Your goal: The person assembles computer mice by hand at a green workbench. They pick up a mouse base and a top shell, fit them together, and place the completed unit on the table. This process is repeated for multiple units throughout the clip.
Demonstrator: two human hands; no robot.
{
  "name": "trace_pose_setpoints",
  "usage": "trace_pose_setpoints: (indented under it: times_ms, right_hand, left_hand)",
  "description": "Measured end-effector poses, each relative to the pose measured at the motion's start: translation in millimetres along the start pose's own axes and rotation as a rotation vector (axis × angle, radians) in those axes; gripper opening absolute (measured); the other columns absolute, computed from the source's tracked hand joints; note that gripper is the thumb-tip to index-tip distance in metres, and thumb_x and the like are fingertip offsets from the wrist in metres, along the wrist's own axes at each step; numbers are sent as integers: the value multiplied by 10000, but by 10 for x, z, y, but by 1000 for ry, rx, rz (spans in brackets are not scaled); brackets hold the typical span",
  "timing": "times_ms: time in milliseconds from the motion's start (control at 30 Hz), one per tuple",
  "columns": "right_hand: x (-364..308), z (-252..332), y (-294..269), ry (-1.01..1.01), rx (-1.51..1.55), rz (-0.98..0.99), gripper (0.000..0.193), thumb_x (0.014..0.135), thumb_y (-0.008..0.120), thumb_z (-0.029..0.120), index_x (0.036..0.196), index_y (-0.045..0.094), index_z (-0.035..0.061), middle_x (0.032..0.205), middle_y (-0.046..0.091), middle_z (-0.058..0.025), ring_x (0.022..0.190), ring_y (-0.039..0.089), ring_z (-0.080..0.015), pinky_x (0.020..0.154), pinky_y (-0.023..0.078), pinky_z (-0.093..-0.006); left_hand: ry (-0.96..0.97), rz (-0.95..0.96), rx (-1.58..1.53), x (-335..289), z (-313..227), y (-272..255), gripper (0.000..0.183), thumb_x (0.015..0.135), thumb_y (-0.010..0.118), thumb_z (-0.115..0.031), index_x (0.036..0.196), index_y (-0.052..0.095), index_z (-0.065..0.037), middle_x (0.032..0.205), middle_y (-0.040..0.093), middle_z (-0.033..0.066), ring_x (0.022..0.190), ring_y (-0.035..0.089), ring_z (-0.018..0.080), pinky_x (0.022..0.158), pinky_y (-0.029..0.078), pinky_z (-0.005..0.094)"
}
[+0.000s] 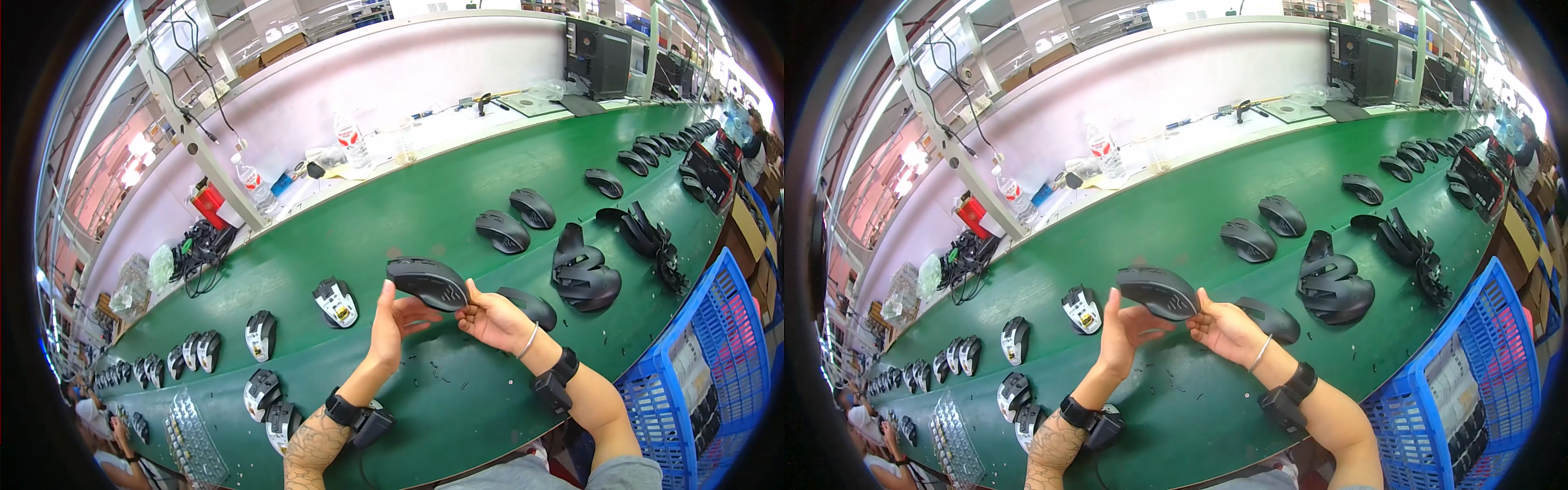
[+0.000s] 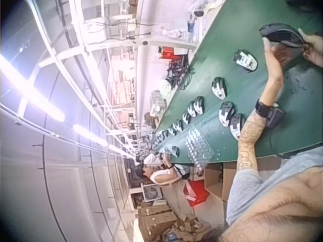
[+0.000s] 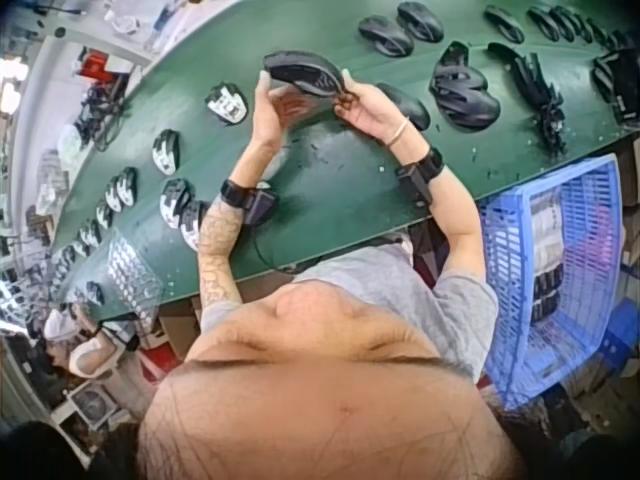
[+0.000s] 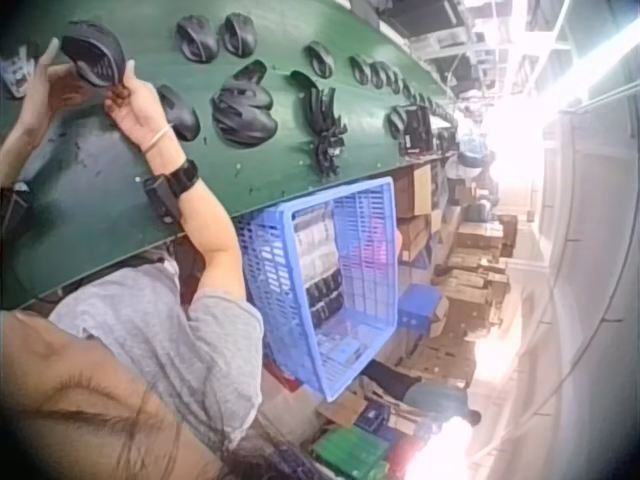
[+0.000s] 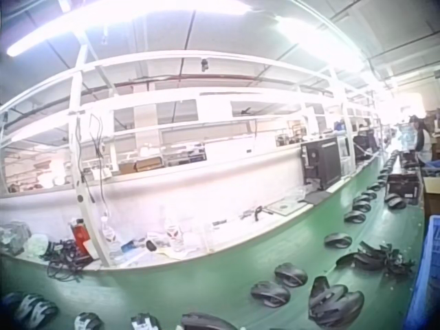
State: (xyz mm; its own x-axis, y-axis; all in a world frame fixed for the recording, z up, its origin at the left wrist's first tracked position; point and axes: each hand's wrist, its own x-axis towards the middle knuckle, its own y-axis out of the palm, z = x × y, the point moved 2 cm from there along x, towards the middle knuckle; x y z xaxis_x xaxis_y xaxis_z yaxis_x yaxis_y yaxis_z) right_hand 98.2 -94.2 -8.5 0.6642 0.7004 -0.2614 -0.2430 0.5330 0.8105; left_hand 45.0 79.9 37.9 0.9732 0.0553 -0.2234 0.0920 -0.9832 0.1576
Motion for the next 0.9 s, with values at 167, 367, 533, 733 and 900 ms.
trace_pose_setpoints:
  times_ms: [167, 367, 533, 733, 900]
  right_hand:
    - [22, -37, -46, -3, -4, -16, 328, 923, 563, 371, 957, 620, 50, 830, 607, -31, 791, 577, -139, 715, 486, -273]
    - [-59, 77, 103, -166, -421, -230, 362, 915, 577, 379, 947, 629, 21, 859, 604, -62, 807, 571, -156, 733, 484, -297]
    - [-306, 378, 322, -724, -1741, -506, 410, 795, 718, 300, 1003, 615, -38, 934, 595, -134, 918, 548, -246, 827, 471, -353]
    - [-419, 368, 110, -631, -2116, -584, 428, 616, 785, 123, 971, 609, -41, 1018, 572, -185, 1007, 518, -348, 877, 471, -380]
    - [-444, 393, 115, -454, -2097, -576, 374, 630, 729, 35, 976, 607, -38, 1006, 584, -179, 968, 559, -340, 846, 493, -399]
  left_hand:
    - [237, -22, 170, -29, -3, 91, 481, 958, 472, -362, 766, 672, 31, 710, 667, 87, 651, 621, 131, 619, 456, 250]
    - [137, -7, 97, 52, 84, 26, 363, 948, 533, -284, 836, 654, 39, 723, 653, 91, 629, 597, 122, 609, 465, 235]
    - [10, 89, 110, 450, -32, -100, 362, 952, 525, -303, 881, 633, 35, 772, 640, 88, 686, 595, 134, 636, 477, 251]
    - [114, -25, 741, 1111, 67, -127, 345, 930, 527, -261, 806, 663, 31, 718, 658, 125, 638, 623, 222, 615, 495, 338]
    - [450, -184, 1376, 981, -127, 38, 287, 898, 538, -249, 866, 663, 8, 868, 641, 217, 780, 613, 395, 674, 489, 464]
